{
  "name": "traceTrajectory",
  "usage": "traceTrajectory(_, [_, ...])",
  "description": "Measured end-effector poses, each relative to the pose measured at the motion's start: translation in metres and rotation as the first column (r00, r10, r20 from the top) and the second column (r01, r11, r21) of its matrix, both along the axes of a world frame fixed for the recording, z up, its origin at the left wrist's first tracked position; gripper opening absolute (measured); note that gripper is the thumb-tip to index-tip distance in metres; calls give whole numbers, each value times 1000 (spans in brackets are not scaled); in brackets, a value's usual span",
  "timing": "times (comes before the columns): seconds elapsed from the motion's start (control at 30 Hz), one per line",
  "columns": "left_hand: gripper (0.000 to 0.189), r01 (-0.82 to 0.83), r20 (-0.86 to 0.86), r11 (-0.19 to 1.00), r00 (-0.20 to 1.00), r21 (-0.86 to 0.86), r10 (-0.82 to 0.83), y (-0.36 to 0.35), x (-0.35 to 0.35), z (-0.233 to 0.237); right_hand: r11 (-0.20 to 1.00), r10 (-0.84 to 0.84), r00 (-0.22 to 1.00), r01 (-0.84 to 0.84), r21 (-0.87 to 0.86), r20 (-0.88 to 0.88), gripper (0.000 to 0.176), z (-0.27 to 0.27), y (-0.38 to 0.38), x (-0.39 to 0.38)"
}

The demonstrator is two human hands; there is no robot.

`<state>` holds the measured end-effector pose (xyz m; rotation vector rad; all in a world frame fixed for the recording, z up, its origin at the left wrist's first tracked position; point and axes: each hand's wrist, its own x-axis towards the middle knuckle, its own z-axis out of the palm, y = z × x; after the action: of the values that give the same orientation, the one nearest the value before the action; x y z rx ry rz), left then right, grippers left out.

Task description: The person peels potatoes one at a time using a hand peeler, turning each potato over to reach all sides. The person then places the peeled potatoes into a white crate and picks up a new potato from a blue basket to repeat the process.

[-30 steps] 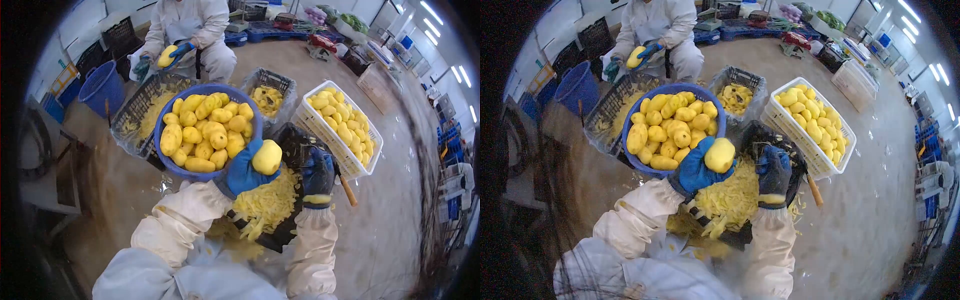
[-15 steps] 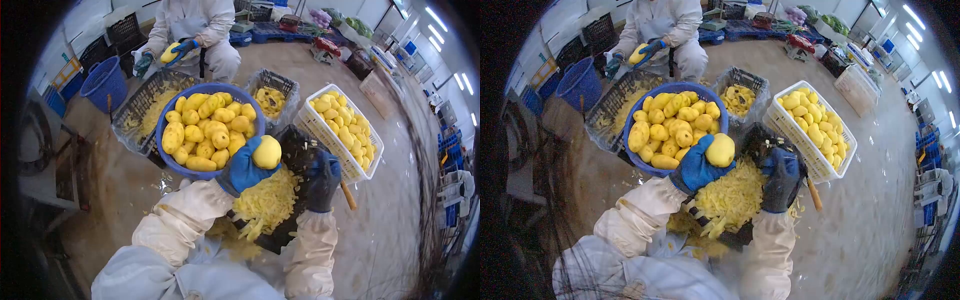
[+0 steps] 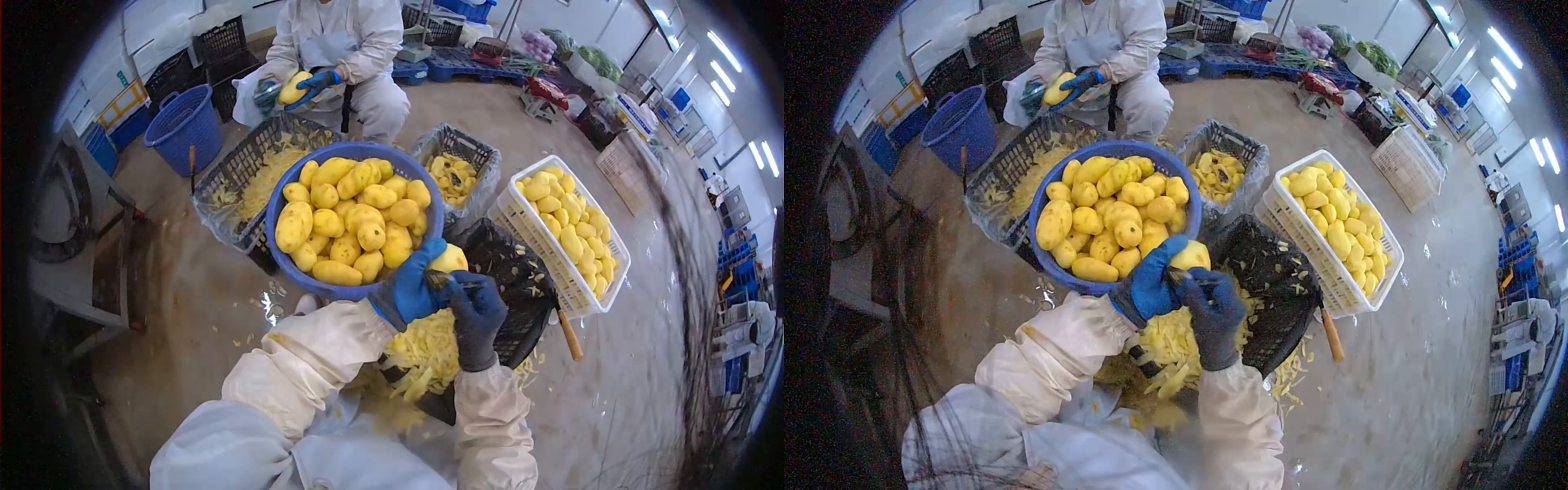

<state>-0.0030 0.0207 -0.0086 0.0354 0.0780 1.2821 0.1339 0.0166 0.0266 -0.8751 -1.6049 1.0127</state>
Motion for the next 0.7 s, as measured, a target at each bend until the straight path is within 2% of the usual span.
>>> traceTrajectory(0.03, [36,7,-12,1000,1000,-9,-7,-4,1,8,999,-39,995,37,-23,-91,11,2,7,2])
traceTrajectory(0.07, [36,9,-22,1000,1000,-17,-10,-5,2,12,999,-34,996,32,-20,-87,11,5,8,4])
traceTrajectory(0.13, [36,18,-18,999,1000,33,-17,-3,2,8,965,-62,970,-2,-263,-234,11,13,7,7])
traceTrajectory(0.2, [36,26,-13,996,1000,85,-25,2,4,5,967,-57,966,-9,-254,-251,12,8,13,10])
traceTrajectory(0.27, [34,-42,80,996,996,-85,48,4,9,6,985,-86,969,48,-166,-233,10,2,22,20])
traceTrajectory(0.3, [34,-51,87,995,994,-87,59,1,6,8,886,-291,957,272,376,-5,8,0,39,34])
traceTrajectory(0.33, [34,-136,-21,981,991,-136,135,-5,0,21,889,-283,959,262,376,1,8,10,41,42])
traceTrajectory(0.37, [34,-220,-137,960,971,-174,198,-7,-4,29,957,-243,955,264,116,-168,6,26,40,47])
traceTrajectory(0.4, [34,-221,-138,961,970,-169,199,-5,-4,29,968,-243,909,206,-143,-337,6,35,39,49])
traceTrajectory(0.43, [33,-234,-120,951,970,-202,213,-1,-1,26,891,-345,933,291,347,104,7,21,40,47])
traceTrajectory(0.47, [32,-244,-103,940,969,-236,226,2,2,22,890,-348,932,293,350,104,7,18,28,30])
traceTrajectory(0.5, [32,-239,-105,941,970,-240,219,4,3,13,967,-176,983,163,194,47,9,13,8,4])
traceTrajectory(0.53, [31,-118,-32,986,993,-122,115,3,3,4,999,-10,999,12,41,-39,11,9,-4,-10])
traceTrajectory(0.57, [31,-2,30,1000,1000,8,1,3,3,-5,999,-17,999,18,35,-40,11,7,2,-4])
traceTrajectory(0.63, [30,-48,-22,999,999,-14,48,-3,1,0,966,-142,964,85,-246,-226,9,9,28,17])
traceTrajectory(0.67, [29,-97,-77,995,993,-29,94,-6,1,11,967,-139,965,83,-242,-224,9,18,32,25])
traceTrajectory(0.7, [29,-149,-122,979,984,-137,133,-10,2,23,976,-180,973,159,-146,-143,8,30,34,33])
